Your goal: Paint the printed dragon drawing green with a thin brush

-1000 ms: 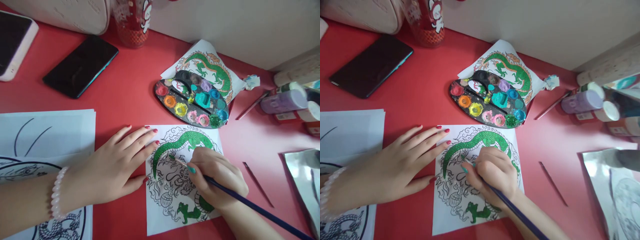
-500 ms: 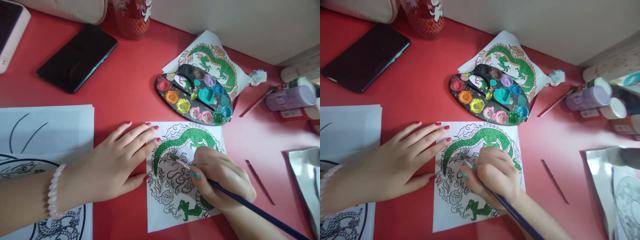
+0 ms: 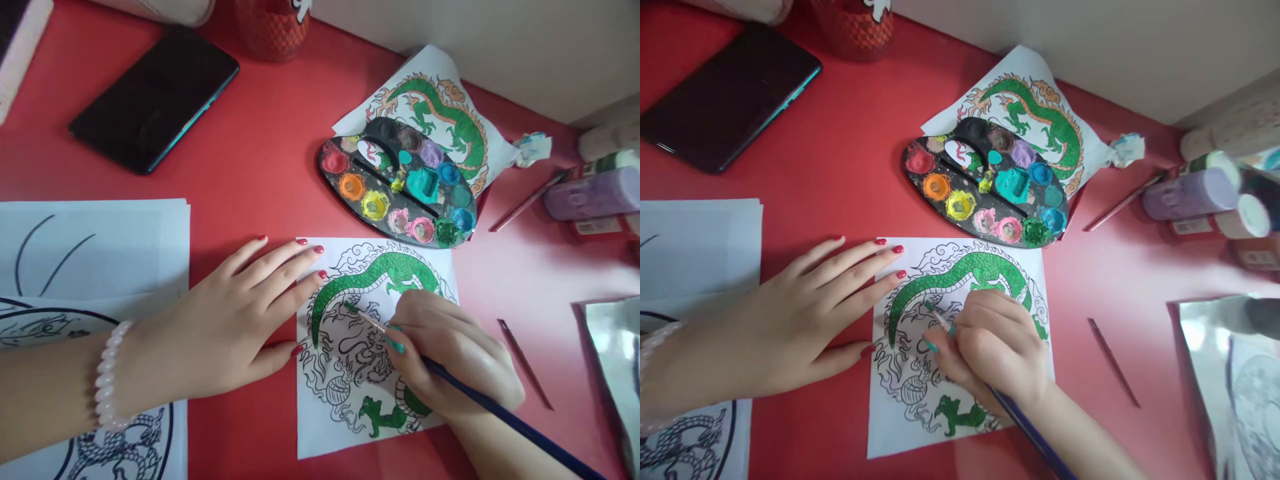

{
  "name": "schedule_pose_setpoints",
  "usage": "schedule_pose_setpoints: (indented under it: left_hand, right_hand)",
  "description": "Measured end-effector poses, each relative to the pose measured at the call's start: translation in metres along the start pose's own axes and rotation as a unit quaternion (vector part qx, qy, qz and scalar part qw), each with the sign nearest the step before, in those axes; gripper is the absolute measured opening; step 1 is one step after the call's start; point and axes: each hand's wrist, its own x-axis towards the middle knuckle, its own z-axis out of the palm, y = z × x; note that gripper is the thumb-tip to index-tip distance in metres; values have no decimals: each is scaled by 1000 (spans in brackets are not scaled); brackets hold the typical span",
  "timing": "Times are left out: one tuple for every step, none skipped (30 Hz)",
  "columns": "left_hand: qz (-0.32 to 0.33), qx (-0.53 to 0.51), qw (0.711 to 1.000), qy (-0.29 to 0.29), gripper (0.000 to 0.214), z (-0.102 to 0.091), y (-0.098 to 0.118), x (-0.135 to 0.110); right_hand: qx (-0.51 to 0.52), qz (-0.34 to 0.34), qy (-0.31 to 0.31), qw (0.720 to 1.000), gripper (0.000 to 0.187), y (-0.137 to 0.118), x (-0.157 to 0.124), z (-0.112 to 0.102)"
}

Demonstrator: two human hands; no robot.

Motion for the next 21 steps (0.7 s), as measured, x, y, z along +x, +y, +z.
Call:
schedule_pose_setpoints:
  left_hand:
    - [-1,-2,1000,0,56,0,0,0]
    - [-2,-5,1000,1,57,0,0,0]
    - [-4,-9,1000,1,57,0,0,-1]
    - [-8,-13,1000,2,58,1,1,-1]
    - [-9,-17,1000,2,58,1,1,-1]
    - [-11,-18,1000,3,58,1,1,-1]
    - [-11,-19,1000,3,58,1,1,-1]
    - [-9,-18,1000,3,58,1,0,-1]
    - [-7,-16,1000,3,57,1,0,-1]
    - [-5,-15,1000,2,57,2,0,-1]
    - [-4,-14,1000,0,57,2,0,-1]
    - [-4,-14,1000,-1,57,2,0,-1]
    - [-5,-14,1000,-2,58,2,0,-1]
    - [-6,-16,1000,-2,58,2,0,-1]
    - [-8,-18,1000,-3,58,2,0,-1]
    - [-9,-21,1000,-3,58,2,0,-1]
    - [-9,-24,1000,-3,58,2,0,-1]
    - [-9,-26,1000,-5,58,2,0,-1]
    - [-7,-28,1000,-8,58,1,0,-1]
    - [-6,-29,1000,-10,58,1,0,-1]
    - [-7,-30,999,-11,58,1,0,-1]
  right_hand:
    - [1,1,-3,1000,20,0,0,0]
    - [2,1,-10,1000,20,-1,1,0]
    - [1,0,-16,1000,19,-1,1,0]
    - [-1,2,-22,1000,19,-2,1,-1]
    - [-5,3,-24,1000,18,-3,2,-1]
    - [-10,4,-21,1000,19,-3,2,-1]
    - [-13,6,-15,1000,19,-3,2,-1]
    - [-14,8,-7,1000,20,-2,2,-1]
    - [-12,12,-1,1000,21,-2,2,-1]
    - [-10,15,3,1000,21,-1,2,-1]
    - [-5,15,2,1000,21,0,2,0]
    - [1,15,-5,1000,21,0,2,0]
    - [5,12,-13,1000,20,0,1,0]
    - [6,7,-21,1000,20,1,1,0]
    - [5,3,-26,1000,20,0,1,0]
    - [2,0,-26,1000,20,0,0,0]
    - [-3,1,-21,1000,21,0,-1,-1]
    - [-8,4,-12,1000,21,0,-1,-1]
    - [-10,8,-3,1000,21,0,-2,-1]
    - [-12,14,6,1000,21,0,-3,-1]
    - [-13,19,12,1000,21,0,-3,-1]
